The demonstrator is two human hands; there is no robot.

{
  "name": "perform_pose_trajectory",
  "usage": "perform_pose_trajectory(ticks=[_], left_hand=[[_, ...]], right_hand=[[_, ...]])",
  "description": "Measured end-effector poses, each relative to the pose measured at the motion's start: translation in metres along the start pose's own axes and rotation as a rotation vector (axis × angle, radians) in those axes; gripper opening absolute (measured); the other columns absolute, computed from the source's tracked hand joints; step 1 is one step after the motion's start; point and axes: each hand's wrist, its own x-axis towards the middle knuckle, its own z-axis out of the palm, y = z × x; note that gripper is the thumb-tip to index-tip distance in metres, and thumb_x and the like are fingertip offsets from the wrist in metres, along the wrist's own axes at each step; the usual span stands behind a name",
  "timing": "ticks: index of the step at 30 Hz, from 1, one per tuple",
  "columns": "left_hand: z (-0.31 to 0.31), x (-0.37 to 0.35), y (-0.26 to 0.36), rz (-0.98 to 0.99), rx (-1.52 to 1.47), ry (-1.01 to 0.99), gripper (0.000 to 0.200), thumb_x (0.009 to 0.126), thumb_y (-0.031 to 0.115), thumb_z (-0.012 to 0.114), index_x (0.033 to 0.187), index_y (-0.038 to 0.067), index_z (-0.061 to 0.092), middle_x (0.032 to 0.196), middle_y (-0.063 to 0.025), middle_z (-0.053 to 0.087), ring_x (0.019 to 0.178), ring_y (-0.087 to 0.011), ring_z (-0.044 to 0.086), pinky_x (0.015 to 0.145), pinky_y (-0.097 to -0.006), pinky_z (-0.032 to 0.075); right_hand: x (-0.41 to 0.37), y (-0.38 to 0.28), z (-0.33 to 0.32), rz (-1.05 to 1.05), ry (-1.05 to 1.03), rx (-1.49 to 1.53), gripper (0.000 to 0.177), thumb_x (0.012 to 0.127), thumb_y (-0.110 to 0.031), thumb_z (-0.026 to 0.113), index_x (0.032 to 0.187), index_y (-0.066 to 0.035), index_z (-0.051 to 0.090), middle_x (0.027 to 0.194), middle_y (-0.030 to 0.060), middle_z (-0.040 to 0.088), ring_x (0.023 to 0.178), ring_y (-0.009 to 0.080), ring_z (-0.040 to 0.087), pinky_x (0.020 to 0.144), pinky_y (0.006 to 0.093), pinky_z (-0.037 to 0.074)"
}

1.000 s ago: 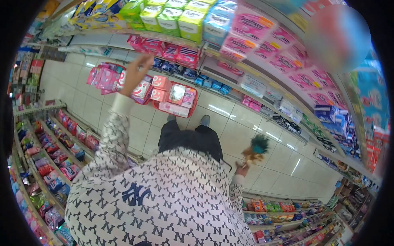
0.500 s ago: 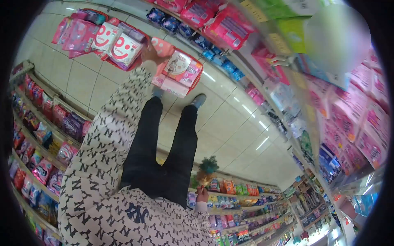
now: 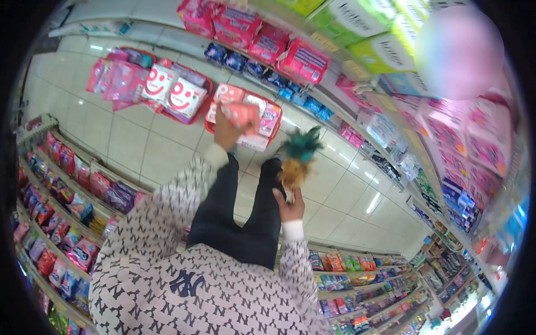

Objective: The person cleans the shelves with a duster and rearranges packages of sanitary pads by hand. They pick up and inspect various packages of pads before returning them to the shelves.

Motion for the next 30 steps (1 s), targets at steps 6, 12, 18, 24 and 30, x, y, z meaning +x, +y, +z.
perform_pose_trajectory(ticks=[6,12,18,24,30], left_hand=[[-0.085,-0.14,0.146,-0.105,-0.718,-0.384,0.081,0.092,0.022,0.065,0.148,-0.001,0.012,0.139,-0.018,0.035,0.123,-0.0232,0.044,0.102,-0.0339,0.04],[-0.179,-0.144,0.23,0.1,-0.712,-0.7,0.101,0.079,0.046,0.075,0.151,0.007,0.016,0.152,-0.0117,0.03,0.141,-0.026,0.031,0.114,-0.0439,0.03],[-0.194,-0.169,0.231,-0.04,-1.039,-0.756,0.065,0.086,0.012,0.062,0.143,0.005,0.031,0.14,-0.0115,0.046,0.129,-0.0263,0.048,0.107,-0.0433,0.043],[-0.183,-0.171,0.233,0.043,-0.983,-0.766,0.065,0.091,0.028,0.059,0.144,0.005,0.028,0.141,-0.0147,0.045,0.126,-0.0298,0.051,0.101,-0.0439,0.049],[-0.188,-0.14,0.156,-0.014,-1.213,-0.812,0.063,0.09,0.017,0.062,0.144,0.006,0.031,0.144,-0.0133,0.042,0.133,-0.0299,0.043,0.107,-0.0492,0.041]], right_hand=[[-0.027,-0.119,0.007,-0.342,-0.091,0.182,0.065,0.072,-0.037,0.084,0.117,-0.001,0.053,0.106,0.012,0.067,0.097,0.0237,0.065,0.086,0.0344,0.051],[-0.068,-0.176,-0.038,0.062,-0.521,0.844,0.031,0.091,-0.04,0.064,0.1,-0.012,0.054,0.059,-0.0057,0.044,0.036,0.0033,0.026,0.034,0.0225,0.018],[-0.051,-0.166,-0.017,-0.497,-0.224,0.387,0.046,0.09,-0.046,0.065,0.109,-0.005,0.057,0.077,0.0028,0.058,0.06,0.0128,0.052,0.054,0.0299,0.043],[-0.108,-0.17,-0.057,-0.812,0.159,0.044,0.045,0.093,-0.034,0.062,0.122,0.0,0.056,0.105,0.021,0.064,0.1,0.034,0.063,0.084,0.0378,0.05],[-0.127,-0.147,-0.074,-0.685,0.013,-0.189,0.024,0.095,-0.024,0.057,0.106,-0.005,0.066,0.095,0.0192,0.067,0.094,0.0357,0.065,0.079,0.0415,0.051]])
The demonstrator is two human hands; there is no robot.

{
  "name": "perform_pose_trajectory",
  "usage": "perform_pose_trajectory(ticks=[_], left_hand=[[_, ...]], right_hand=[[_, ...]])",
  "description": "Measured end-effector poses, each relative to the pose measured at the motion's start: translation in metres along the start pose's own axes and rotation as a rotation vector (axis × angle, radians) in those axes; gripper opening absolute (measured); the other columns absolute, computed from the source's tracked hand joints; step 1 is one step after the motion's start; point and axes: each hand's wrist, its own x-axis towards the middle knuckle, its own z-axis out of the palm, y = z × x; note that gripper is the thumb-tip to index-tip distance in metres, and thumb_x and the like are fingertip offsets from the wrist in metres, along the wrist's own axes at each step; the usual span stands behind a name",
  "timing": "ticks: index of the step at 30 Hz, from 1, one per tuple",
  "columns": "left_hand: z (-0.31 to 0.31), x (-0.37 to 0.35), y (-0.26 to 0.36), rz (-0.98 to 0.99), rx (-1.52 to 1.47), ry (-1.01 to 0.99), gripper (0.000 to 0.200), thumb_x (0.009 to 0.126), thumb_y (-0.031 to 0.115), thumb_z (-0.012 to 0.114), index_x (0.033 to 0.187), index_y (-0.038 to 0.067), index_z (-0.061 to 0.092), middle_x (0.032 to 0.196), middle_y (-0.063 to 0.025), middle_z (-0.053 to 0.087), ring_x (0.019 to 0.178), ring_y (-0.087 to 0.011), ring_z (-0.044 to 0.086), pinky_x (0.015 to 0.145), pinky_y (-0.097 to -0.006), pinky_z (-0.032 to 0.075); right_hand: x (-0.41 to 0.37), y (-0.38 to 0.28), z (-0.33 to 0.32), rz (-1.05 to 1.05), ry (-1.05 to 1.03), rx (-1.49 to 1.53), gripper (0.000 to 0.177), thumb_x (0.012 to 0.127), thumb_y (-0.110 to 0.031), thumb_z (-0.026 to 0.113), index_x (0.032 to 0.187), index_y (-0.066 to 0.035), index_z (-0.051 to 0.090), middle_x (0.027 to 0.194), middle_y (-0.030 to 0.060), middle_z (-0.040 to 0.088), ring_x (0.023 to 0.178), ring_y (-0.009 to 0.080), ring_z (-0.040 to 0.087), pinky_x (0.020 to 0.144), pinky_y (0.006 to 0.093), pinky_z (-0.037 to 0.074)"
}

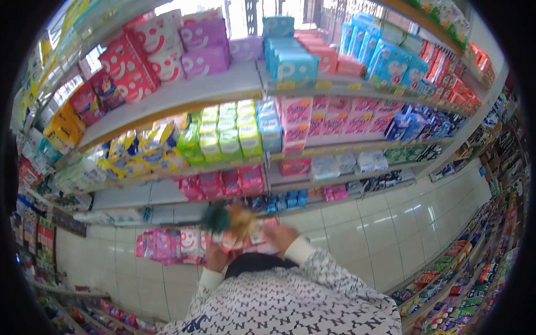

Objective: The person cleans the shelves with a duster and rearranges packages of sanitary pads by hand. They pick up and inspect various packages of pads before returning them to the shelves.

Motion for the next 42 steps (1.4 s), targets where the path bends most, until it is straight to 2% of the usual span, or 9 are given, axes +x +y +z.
perform_pose_trajectory(ticks=[4,7,11,18,26,32,35,38,42], left_hand=[[0.05,-0.003,0.03,0.132,0.279,0.055,0.066,0.088,0.021,0.066,0.143,0.005,0.033,0.143,-0.0121,0.043,0.131,-0.0297,0.045,0.107,-0.0498,0.041],[0.04,-0.005,0.037,0.133,0.104,0.053,0.061,0.088,0.01,0.06,0.143,0.007,0.033,0.139,-0.0118,0.047,0.129,-0.0267,0.047,0.107,-0.0463,0.041],[0.06,-0.017,0.052,0.132,0.318,0.067,0.064,0.085,0.013,0.064,0.141,0.003,0.035,0.139,-0.012,0.047,0.129,-0.0249,0.047,0.108,-0.043,0.039],[0.082,-0.016,0.06,0.033,-0.088,0.314,0.058,0.088,0.015,0.063,0.138,0.003,0.036,0.134,-0.0117,0.051,0.124,-0.0268,0.052,0.102,-0.0417,0.047],[0.059,-0.016,0.063,0.443,1.469,0.18,0.059,0.071,0.015,0.082,0.121,0.003,0.054,0.118,-0.0112,0.059,0.108,-0.0215,0.059,0.088,-0.036,0.05],[0.075,-0.018,0.078,0.575,1.447,0.079,0.081,0.064,0.007,0.081,0.134,0.002,0.041,0.136,-0.0177,0.046,0.123,-0.0293,0.051,0.1,-0.0377,0.044],[0.062,-0.019,0.069,0.297,1.245,0.131,0.08,0.064,0.01,0.081,0.133,0.001,0.042,0.134,-0.0191,0.046,0.121,-0.0325,0.05,0.098,-0.039,0.044],[0.073,-0.017,0.069,0.604,1.396,0.094,0.071,0.067,0.006,0.077,0.128,0.002,0.042,0.124,-0.0149,0.05,0.114,-0.03,0.053,0.097,-0.0391,0.044],[0.077,-0.015,0.055,0.255,0.55,0.501,0.058,0.079,0.017,0.071,0.13,0.007,0.044,0.121,-0.0124,0.054,0.114,-0.0274,0.054,0.099,-0.0418,0.042]], right_hand=[[0.016,-0.018,-0.03,0.253,0.228,-0.022,0.023,0.094,-0.024,0.058,0.103,-0.006,0.068,0.086,0.0166,0.067,0.08,0.0342,0.067,0.071,0.0397,0.053],[-0.011,-0.055,-0.008,-0.157,0.02,-0.01,0.026,0.096,-0.031,0.054,0.106,-0.011,0.068,0.09,0.0175,0.068,0.08,0.0377,0.065,0.07,0.0415,0.053],[0.024,-0.001,0.017,-0.1,0.351,0.024,0.024,0.096,-0.024,0.057,0.102,-0.004,0.068,0.074,0.0134,0.066,0.063,0.0267,0.063,0.058,0.0325,0.046],[0.033,-0.018,0.007,0.024,0.266,0.49,0.026,0.099,-0.021,0.054,0.113,0.0,0.061,0.069,0.0016,0.056,0.066,0.0078,0.051,0.063,0.0238,0.043],[0.02,-0.059,0.0,-0.287,-0.02,0.04,0.017,0.093,-0.02,0.058,0.103,-0.006,0.062,0.091,0.0162,0.069,0.077,0.0308,0.068,0.069,0.0375,0.053],[0.034,-0.079,-0.039,-0.031,0.026,0.045,0.021,0.093,-0.02,0.06,0.108,-0.007,0.065,0.093,0.0141,0.07,0.084,0.0295,0.069,0.074,0.0365,0.053],[0.016,-0.055,0.005,-0.545,0.114,-0.033,0.019,0.093,-0.021,0.061,0.104,-0.007,0.068,0.071,0.0112,0.065,0.06,0.0198,0.061,0.058,0.0329,0.046],[0.039,-0.019,0.003,-0.058,0.143,0.076,0.023,0.094,-0.026,0.061,0.103,-0.007,0.067,0.078,0.0121,0.067,0.065,0.0195,0.063,0.059,0.0316,0.047],[0.042,-0.007,0.018,0.114,0.26,0.404,0.022,0.095,-0.023,0.059,0.102,-0.002,0.063,0.079,0.0131,0.066,0.069,0.0194,0.064,0.061,0.031,0.049]])
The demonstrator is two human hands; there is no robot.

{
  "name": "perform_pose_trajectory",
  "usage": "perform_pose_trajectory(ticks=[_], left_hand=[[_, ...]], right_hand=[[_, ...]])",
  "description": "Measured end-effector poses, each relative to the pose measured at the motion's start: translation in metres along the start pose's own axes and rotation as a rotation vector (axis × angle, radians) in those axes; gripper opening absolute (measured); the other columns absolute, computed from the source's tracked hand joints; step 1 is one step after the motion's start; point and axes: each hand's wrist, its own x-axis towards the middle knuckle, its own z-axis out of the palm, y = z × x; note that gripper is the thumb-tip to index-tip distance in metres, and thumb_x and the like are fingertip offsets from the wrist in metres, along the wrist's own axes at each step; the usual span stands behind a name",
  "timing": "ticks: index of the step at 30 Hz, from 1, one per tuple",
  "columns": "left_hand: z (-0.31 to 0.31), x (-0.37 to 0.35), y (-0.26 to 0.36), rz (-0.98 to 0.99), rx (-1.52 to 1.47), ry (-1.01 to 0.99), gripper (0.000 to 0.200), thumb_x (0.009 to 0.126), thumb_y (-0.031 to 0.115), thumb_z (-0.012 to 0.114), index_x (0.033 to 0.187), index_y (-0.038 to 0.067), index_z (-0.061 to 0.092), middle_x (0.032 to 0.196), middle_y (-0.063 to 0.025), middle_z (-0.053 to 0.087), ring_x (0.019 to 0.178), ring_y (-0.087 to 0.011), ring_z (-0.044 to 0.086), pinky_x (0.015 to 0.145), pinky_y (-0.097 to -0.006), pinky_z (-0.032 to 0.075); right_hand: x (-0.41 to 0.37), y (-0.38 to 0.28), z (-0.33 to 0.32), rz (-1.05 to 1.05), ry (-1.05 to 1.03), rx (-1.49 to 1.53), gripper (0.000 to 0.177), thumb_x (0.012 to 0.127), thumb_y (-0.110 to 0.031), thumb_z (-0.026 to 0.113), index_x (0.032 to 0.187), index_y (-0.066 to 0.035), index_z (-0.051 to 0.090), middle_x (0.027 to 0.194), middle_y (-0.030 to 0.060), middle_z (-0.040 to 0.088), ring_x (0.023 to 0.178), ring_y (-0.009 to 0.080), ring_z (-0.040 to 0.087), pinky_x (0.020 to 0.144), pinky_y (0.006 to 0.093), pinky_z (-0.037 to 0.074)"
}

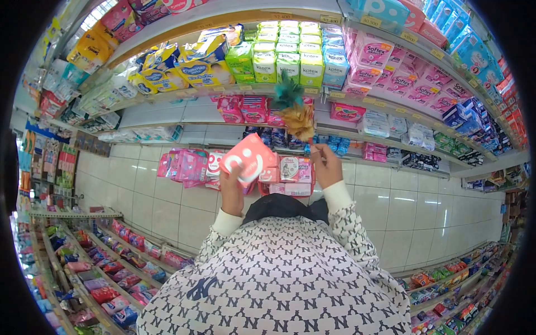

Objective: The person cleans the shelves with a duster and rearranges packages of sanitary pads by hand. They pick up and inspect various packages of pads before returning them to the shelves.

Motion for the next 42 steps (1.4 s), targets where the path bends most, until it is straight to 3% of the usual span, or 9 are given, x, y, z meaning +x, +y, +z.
perform_pose_trajectory(ticks=[5,9,16,20,24,27,32,34,42], left_hand=[[0.012,-0.001,0.01,-0.482,-0.813,-0.48,0.048,0.092,0.042,0.055,0.132,0.016,0.048,0.123,-0.0061,0.059,0.119,-0.0259,0.054,0.103,-0.0481,0.039],[0.0,-0.001,0.0,-0.722,-0.792,-0.182,0.051,0.087,0.05,0.058,0.124,0.015,0.055,0.126,-0.0072,0.057,0.118,-0.0251,0.051,0.099,-0.0493,0.041],[0.004,-0.004,0.002,-0.622,-0.762,-0.204,0.049,0.089,0.046,0.059,0.127,0.015,0.053,0.13,-0.0086,0.055,0.117,-0.0248,0.052,0.099,-0.0487,0.041],[0.015,-0.015,0.023,-0.537,-0.699,-0.182,0.049,0.09,0.038,0.061,0.132,0.016,0.048,0.129,-0.0078,0.055,0.112,-0.0223,0.057,0.095,-0.0485,0.045],[0.017,-0.019,0.02,-0.315,-0.421,-0.254,0.053,0.09,0.023,0.062,0.136,0.008,0.041,0.132,-0.0111,0.053,0.118,-0.0237,0.055,0.099,-0.0434,0.047],[0.024,-0.017,0.018,-0.256,-0.235,-0.272,0.052,0.088,0.013,0.064,0.134,0.007,0.041,0.125,-0.0108,0.054,0.117,-0.0216,0.056,0.097,-0.0398,0.049],[0.018,-0.01,0.003,-0.463,-0.383,-0.264,0.058,0.093,0.046,0.055,0.136,0.01,0.04,0.129,-0.0105,0.051,0.119,-0.0282,0.054,0.098,-0.0484,0.047],[0.026,-0.012,0.006,-0.557,-0.552,-0.341,0.072,0.092,0.065,0.042,0.142,0.013,0.037,0.139,-0.0114,0.047,0.123,-0.0288,0.052,0.101,-0.0504,0.043],[0.026,-0.013,0.002,-0.141,-0.761,-0.62,0.05,0.1,0.035,0.04,0.144,0.013,0.036,0.148,-0.0064,0.04,0.136,-0.0199,0.039,0.114,-0.0476,0.03]], right_hand=[[-0.052,-0.025,0.019,-0.512,-0.302,-0.264,0.023,0.098,-0.02,0.052,0.106,-0.002,0.063,0.089,0.0173,0.066,0.081,0.028,0.068,0.072,0.0337,0.051],[-0.039,0.02,0.029,-0.217,-0.077,-0.192,0.024,0.098,-0.022,0.052,0.107,-0.004,0.064,0.094,0.0171,0.066,0.084,0.0337,0.066,0.074,0.0373,0.052],[-0.049,0.016,0.025,-0.5,-0.196,-0.399,0.023,0.099,-0.024,0.051,0.106,-0.005,0.063,0.083,0.0143,0.065,0.071,0.0252,0.066,0.065,0.0358,0.051],[-0.013,0.071,0.035,-0.11,0.089,0.215,0.018,0.099,-0.025,0.054,0.105,-0.01,0.06,0.08,0.0034,0.065,0.056,0.008,0.053,0.048,0.0255,0.042],[-0.03,-0.002,0.016,0.414,-0.282,0.819,0.029,0.094,-0.025,0.061,0.118,-0.011,0.052,0.081,-0.0007,0.062,0.041,-0.0005,0.03,0.037,0.0185,0.018],[-0.034,-0.011,0.024,0.306,-0.371,0.752,0.037,0.09,-0.025,0.067,0.118,-0.009,0.05,0.081,-0.0011,0.062,0.04,-0.0003,0.029,0.036,0.0181,0.017],[-0.04,-0.024,0.045,-0.098,-0.069,0.565,0.062,0.076,-0.013,0.082,0.126,0.0,0.046,0.12,0.01,0.054,0.116,0.0149,0.052,0.092,0.0308,0.049],[-0.051,-0.029,0.043,-0.223,-0.239,0.419,0.067,0.075,-0.02,0.083,0.127,-0.001,0.047,0.123,0.0118,0.053,0.117,0.0176,0.053,0.09,0.0319,0.05],[-0.071,-0.042,0.005,-0.379,-0.349,-0.303,0.022,0.092,-0.021,0.06,0.111,-0.011,0.064,0.104,0.0111,0.057,0.092,0.0328,0.063,0.077,0.0402,0.053]])
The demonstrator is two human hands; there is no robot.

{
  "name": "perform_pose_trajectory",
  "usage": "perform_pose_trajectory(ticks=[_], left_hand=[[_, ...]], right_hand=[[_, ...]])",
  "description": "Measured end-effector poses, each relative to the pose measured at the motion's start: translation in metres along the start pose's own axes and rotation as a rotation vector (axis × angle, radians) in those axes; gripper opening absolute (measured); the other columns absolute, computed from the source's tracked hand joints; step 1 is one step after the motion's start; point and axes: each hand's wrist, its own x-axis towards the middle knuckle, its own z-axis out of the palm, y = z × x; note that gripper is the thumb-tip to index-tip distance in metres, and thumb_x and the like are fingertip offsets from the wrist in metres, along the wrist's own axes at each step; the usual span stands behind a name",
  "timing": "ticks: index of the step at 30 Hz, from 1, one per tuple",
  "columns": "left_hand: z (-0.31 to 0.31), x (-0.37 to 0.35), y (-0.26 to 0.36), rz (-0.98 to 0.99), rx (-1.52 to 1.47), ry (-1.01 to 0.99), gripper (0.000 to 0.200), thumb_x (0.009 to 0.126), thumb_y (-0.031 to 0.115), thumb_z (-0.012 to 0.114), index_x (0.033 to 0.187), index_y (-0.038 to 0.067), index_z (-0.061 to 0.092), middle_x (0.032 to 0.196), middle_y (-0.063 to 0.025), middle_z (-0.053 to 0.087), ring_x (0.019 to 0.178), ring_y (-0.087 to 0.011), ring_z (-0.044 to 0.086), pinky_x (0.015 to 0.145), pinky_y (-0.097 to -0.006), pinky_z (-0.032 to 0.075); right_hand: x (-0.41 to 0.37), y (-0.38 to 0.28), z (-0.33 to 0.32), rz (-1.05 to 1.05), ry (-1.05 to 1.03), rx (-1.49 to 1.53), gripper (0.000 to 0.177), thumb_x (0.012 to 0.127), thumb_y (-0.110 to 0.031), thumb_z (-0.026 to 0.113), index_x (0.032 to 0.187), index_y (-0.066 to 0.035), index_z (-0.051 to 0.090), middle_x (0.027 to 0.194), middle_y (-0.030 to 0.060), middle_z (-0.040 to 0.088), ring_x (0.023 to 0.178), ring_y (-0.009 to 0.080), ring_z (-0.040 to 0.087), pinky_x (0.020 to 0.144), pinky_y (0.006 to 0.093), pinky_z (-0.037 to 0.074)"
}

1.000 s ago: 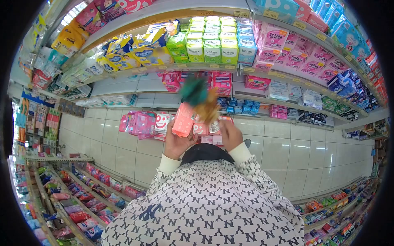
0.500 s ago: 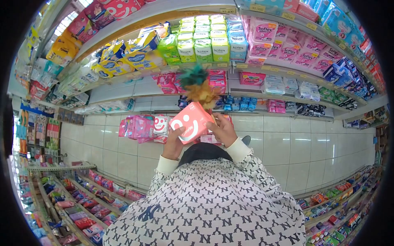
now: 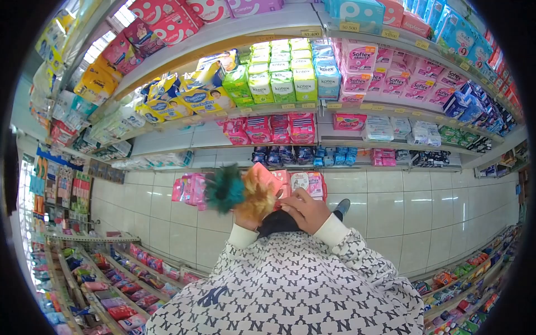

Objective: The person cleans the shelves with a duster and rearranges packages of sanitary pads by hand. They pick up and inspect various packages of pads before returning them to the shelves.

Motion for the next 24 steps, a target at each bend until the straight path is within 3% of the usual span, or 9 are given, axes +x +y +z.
perform_pose_trajectory(ticks=[3,6,10,12,14,17,20,21,24], left_hand=[[-0.008,-0.001,0.003,-0.078,-0.064,0.17,0.048,0.093,0.017,0.052,0.139,0.007,0.041,0.142,-0.0123,0.046,0.128,-0.0243,0.048,0.105,-0.0478,0.041],[0.032,0.004,-0.003,-0.03,0.614,0.332,0.061,0.079,-0.002,0.07,0.133,0.0,0.042,0.134,-0.0191,0.051,0.114,-0.0317,0.059,0.088,-0.0446,0.056],[0.004,0.008,0.0,-0.119,-0.122,0.129,0.062,0.095,0.05,0.045,0.138,0.006,0.04,0.142,-0.0162,0.045,0.131,-0.035,0.044,0.108,-0.0564,0.036],[-0.035,0.0,-0.008,-0.075,0.178,0.258,0.059,0.096,0.043,0.044,0.141,0.005,0.04,0.143,-0.0146,0.044,0.129,-0.0363,0.046,0.108,-0.0566,0.036],[0.01,0.022,-0.009,-0.177,-0.02,0.316,0.056,0.097,0.042,0.04,0.139,0.006,0.043,0.141,-0.0153,0.047,0.129,-0.0372,0.046,0.109,-0.0577,0.035],[0.003,0.035,-0.027,-0.231,-0.053,0.32,0.055,0.097,0.043,0.04,0.138,0.006,0.044,0.139,-0.0148,0.049,0.129,-0.0345,0.047,0.108,-0.0531,0.038],[-0.003,0.06,-0.051,-0.318,0.153,0.231,0.048,0.097,0.042,0.047,0.133,0.01,0.045,0.132,-0.0084,0.053,0.117,-0.0268,0.055,0.102,-0.0455,0.044],[0.007,0.06,-0.065,-0.166,0.476,0.325,0.041,0.099,0.033,0.051,0.133,0.01,0.047,0.128,-0.0052,0.055,0.116,-0.0217,0.056,0.097,-0.0379,0.048],[-0.027,0.074,-0.082,-0.244,0.602,0.123,0.041,0.095,0.022,0.058,0.132,0.01,0.043,0.131,-0.0062,0.049,0.119,-0.0222,0.052,0.102,-0.0403,0.044]], right_hand=[[-0.007,0.075,0.016,0.097,0.204,-0.1,0.02,0.094,-0.021,0.057,0.109,-0.011,0.064,0.099,0.0127,0.058,0.082,0.0336,0.063,0.07,0.0395,0.052],[0.0,0.06,-0.011,0.315,0.341,0.052,0.017,0.094,-0.021,0.057,0.102,-0.009,0.067,0.09,0.0139,0.058,0.079,0.0333,0.062,0.069,0.0394,0.051],[-0.011,0.033,-0.004,0.049,0.204,0.039,0.019,0.093,-0.021,0.059,0.103,-0.008,0.068,0.088,0.0122,0.06,0.073,0.0285,0.061,0.065,0.0366,0.049],[-0.009,0.032,-0.002,0.139,0.174,0.063,0.019,0.093,-0.02,0.059,0.103,-0.007,0.068,0.089,0.0127,0.061,0.077,0.0293,0.062,0.067,0.0368,0.049],[0.002,0.06,0.002,0.34,0.296,0.176,0.017,0.092,-0.019,0.06,0.101,-0.007,0.068,0.09,0.0138,0.062,0.081,0.031,0.062,0.07,0.0372,0.049],[0.007,0.072,0.013,0.163,0.486,0.375,0.047,0.082,-0.035,0.073,0.117,-0.005,0.059,0.1,0.0154,0.061,0.1,0.0359,0.061,0.081,0.0367,0.051],[0.011,0.036,-0.014,0.023,0.343,0.127,0.074,0.071,-0.041,0.082,0.128,-0.006,0.051,0.119,0.016,0.053,0.109,0.0325,0.058,0.085,0.0381,0.052],[0.011,0.027,-0.027,0.097,0.287,-0.031,0.078,0.068,-0.041,0.084,0.129,-0.006,0.05,0.124,0.0162,0.05,0.111,0.0309,0.058,0.086,0.0386,0.052],[0.017,0.073,-0.038,0.115,0.44,0.238,0.076,0.069,-0.032,0.085,0.13,-0.006,0.049,0.122,0.0137,0.053,0.11,0.0266,0.059,0.083,0.0383,0.054]])
